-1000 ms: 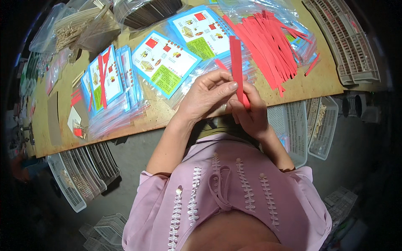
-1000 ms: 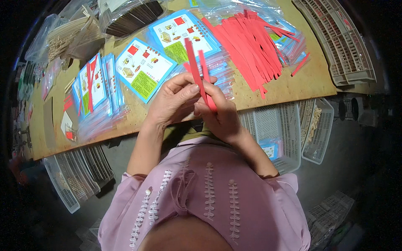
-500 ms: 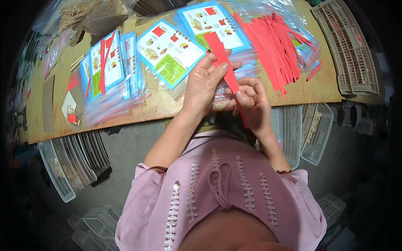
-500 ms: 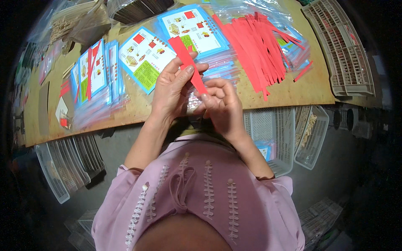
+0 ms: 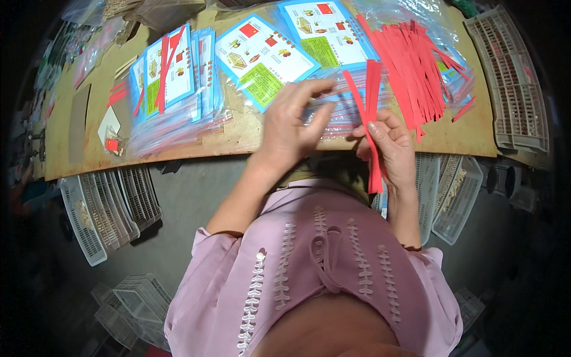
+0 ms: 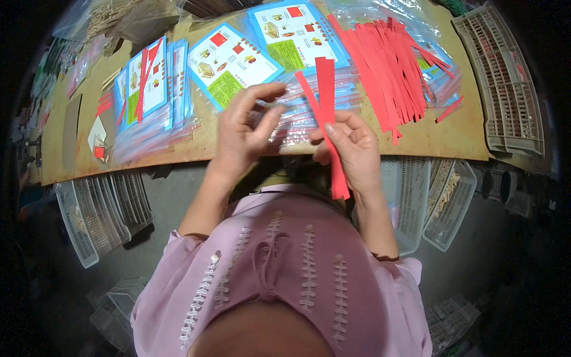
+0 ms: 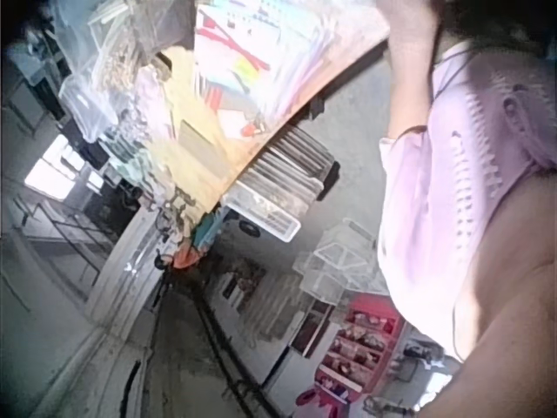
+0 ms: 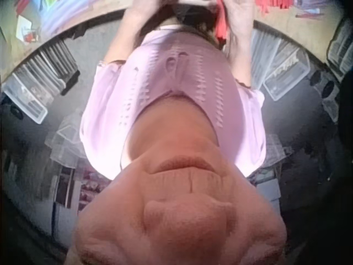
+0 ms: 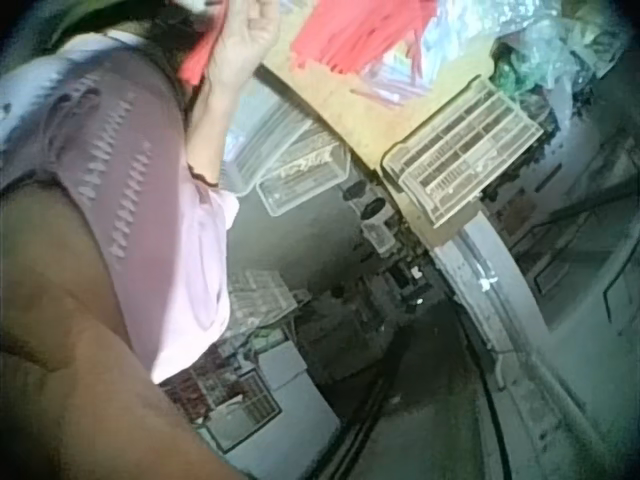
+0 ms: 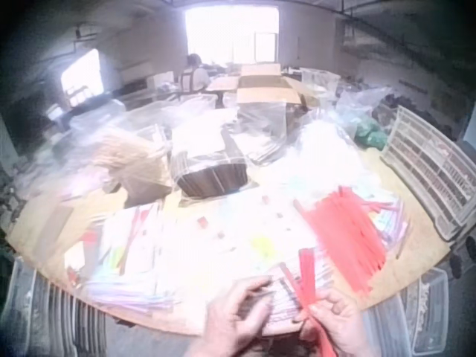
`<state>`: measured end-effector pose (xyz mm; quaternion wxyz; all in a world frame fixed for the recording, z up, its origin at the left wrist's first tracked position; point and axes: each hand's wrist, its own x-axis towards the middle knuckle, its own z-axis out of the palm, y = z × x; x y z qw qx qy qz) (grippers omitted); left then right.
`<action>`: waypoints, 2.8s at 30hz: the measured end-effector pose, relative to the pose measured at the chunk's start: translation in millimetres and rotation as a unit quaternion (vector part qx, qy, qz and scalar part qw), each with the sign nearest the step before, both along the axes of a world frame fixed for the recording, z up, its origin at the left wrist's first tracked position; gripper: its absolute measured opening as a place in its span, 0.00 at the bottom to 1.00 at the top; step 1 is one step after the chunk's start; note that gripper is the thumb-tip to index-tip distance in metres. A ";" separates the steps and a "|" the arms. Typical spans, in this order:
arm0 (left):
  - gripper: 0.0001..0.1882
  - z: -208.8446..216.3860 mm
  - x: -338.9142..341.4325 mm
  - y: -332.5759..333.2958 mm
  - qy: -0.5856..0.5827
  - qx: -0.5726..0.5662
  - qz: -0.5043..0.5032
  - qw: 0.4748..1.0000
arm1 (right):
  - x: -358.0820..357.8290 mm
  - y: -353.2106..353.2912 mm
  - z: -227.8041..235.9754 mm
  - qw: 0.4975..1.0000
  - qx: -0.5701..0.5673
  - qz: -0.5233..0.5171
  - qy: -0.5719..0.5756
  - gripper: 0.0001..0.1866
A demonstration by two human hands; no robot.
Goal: The person repeatedly picks red paper strips from a pile, folds them, and places them into clear plastic bags containing printed instruction sheets. The person handles the strips one at a time and occasionally adjusts the pile on the table.
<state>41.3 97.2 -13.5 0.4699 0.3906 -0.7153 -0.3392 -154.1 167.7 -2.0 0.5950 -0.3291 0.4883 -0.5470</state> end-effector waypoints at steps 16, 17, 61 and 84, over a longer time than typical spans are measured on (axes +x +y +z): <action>0.04 -22.5 45.2 -8.4 -0.238 -0.051 0.134 0.961 | 26.2 -1.0 12.8 0.994 0.010 0.094 0.052 0.22; 0.04 -26.7 44.6 -9.4 -0.224 -0.071 0.134 0.963 | 33.1 -3.9 12.7 0.990 0.000 0.121 0.069 0.22; 0.10 0.0 25.7 1.5 -0.085 -0.149 0.124 0.977 | 45.2 -75.6 -4.5 0.966 0.068 0.183 -0.172 0.26; 0.12 118.9 171.3 -146.8 -0.029 0.139 -0.036 0.989 | 32.6 -13.8 10.7 0.990 -0.003 0.126 -0.069 0.15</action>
